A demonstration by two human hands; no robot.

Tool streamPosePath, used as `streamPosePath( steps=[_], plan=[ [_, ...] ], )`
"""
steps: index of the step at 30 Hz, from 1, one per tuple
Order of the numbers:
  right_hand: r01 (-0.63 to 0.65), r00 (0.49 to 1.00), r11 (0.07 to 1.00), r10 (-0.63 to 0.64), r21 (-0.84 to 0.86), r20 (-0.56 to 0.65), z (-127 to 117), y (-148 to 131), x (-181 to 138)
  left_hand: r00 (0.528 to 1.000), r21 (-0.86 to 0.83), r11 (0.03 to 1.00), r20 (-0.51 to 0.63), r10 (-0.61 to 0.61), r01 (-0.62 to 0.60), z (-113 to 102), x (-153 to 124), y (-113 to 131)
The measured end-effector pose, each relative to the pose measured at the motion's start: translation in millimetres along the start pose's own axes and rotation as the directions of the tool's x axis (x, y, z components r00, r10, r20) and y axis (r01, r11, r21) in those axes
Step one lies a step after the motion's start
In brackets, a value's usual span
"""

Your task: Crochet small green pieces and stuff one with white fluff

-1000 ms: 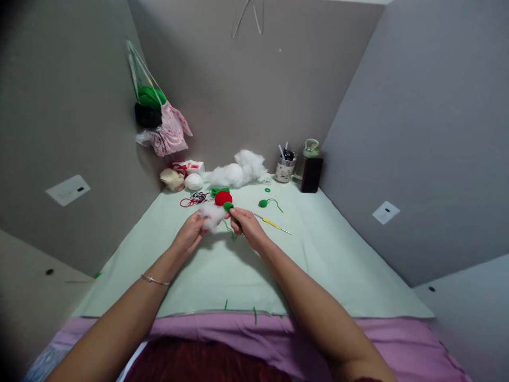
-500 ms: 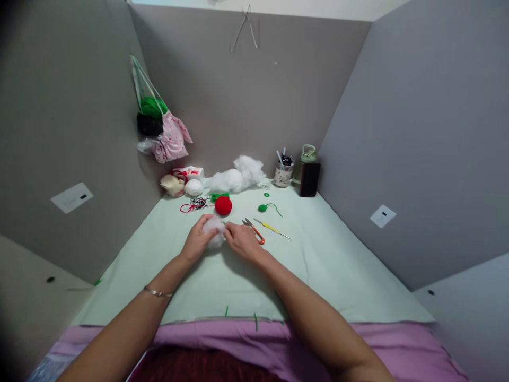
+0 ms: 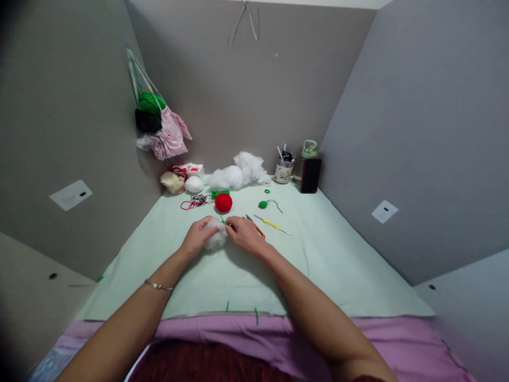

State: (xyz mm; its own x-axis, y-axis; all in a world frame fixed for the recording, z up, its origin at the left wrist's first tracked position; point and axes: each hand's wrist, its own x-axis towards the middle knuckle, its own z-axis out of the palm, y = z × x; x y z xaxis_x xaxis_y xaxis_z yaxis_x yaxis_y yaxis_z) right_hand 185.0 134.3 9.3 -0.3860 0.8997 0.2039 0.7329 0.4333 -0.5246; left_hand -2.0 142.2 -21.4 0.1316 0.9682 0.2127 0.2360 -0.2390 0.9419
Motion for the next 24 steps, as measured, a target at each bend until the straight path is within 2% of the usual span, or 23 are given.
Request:
streamPosePath(
  steps=[4, 9, 12, 14, 16, 19, 24],
  plan=[
    [0.004, 1.0, 0.997, -0.004, 0.073, 0.0, 2.3, -8.6, -3.1, 0.996, 0.06, 0.998, -0.088, -0.025, 0.03, 1.8, -0.2, 0.7],
    [0.044, 0.999, 0.985, -0.045, 0.165, 0.005, 5.9, -15.2, -7.0, 0.983, 0.085, 0.996, -0.181, 0.01, 0.005, 7.0, -5.4, 8.0],
    [0.024, 1.0, 0.924, -0.015, 0.382, -0.027, 6.9, -14.7, -4.7, 0.985, 0.053, 0.999, -0.173, 0.023, -0.014, 10.2, -8.8, 12.3],
    [-0.024, 0.999, 0.835, 0.034, 0.549, -0.008, 7.9, -14.6, -2.9, 0.985, 0.03, 0.999, -0.172, 0.032, -0.027, 12.3, -10.3, 13.1],
    [-0.082, 0.996, 0.765, 0.085, 0.638, 0.026, 9.6, -14.6, -1.8, 0.985, 0.007, 0.999, -0.167, 0.042, -0.042, 14.2, -11.1, 12.4],
    [-0.125, 0.99, 0.735, 0.141, 0.666, 0.031, 12.6, -12.6, -0.6, 0.991, -0.037, 0.998, -0.127, 0.046, -0.051, 15.4, -11.3, 10.1],
    [-0.125, 0.984, 0.757, 0.177, 0.642, -0.016, 16.1, -2.6, 4.9, 1.0, -0.132, 0.991, -0.009, 0.029, -0.03, 12.9, -11.2, 8.9]
  ],
)
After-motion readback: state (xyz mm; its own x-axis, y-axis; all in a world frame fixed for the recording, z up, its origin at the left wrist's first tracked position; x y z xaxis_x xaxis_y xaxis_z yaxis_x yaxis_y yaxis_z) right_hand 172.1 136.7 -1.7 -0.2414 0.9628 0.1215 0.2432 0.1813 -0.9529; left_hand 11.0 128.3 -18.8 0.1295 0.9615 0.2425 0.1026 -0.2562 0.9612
